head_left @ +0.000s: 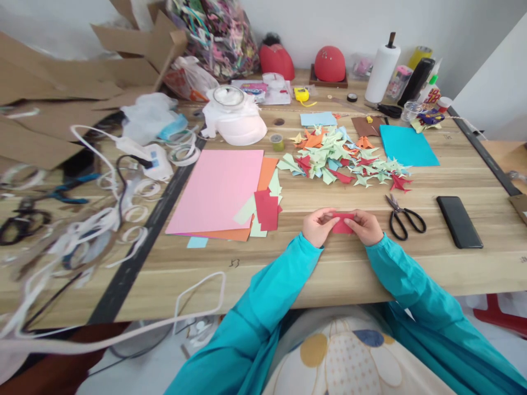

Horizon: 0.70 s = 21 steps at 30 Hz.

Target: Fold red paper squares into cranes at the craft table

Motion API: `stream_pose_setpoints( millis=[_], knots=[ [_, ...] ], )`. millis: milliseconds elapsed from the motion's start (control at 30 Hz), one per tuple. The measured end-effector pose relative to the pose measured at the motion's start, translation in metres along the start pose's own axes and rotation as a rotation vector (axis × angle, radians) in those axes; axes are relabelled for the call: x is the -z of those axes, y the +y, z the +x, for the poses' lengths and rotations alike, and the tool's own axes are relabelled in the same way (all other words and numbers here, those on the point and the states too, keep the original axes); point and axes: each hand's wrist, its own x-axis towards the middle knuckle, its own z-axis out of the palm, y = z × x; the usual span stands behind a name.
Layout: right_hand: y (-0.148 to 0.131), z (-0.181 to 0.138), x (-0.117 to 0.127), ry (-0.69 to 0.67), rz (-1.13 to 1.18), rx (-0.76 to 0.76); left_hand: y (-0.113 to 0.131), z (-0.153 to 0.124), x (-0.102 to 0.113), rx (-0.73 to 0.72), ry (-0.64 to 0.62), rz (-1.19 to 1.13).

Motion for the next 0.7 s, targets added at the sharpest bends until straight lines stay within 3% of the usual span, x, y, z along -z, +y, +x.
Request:
stream_pose_setpoints(
  millis=[133,367,700],
  knots=[
    [0.0001,0.0004,0.001,0.034,-0.03,0.014,0.0009,-0.0002,-0.0004,0.029,-0.017,-0.015],
    [-0.0006,0.0015,0.0028,0.118,-0.023,0.043,0.0029,-0.0012,-0.0032,0.233,-0.196,-0.14],
    [-0.0058,0.0015,0.0068,0.159,-0.084,0.068,0.0036,-0.0012,-0.0016,0.141,-0.257,-0.166]
  ],
)
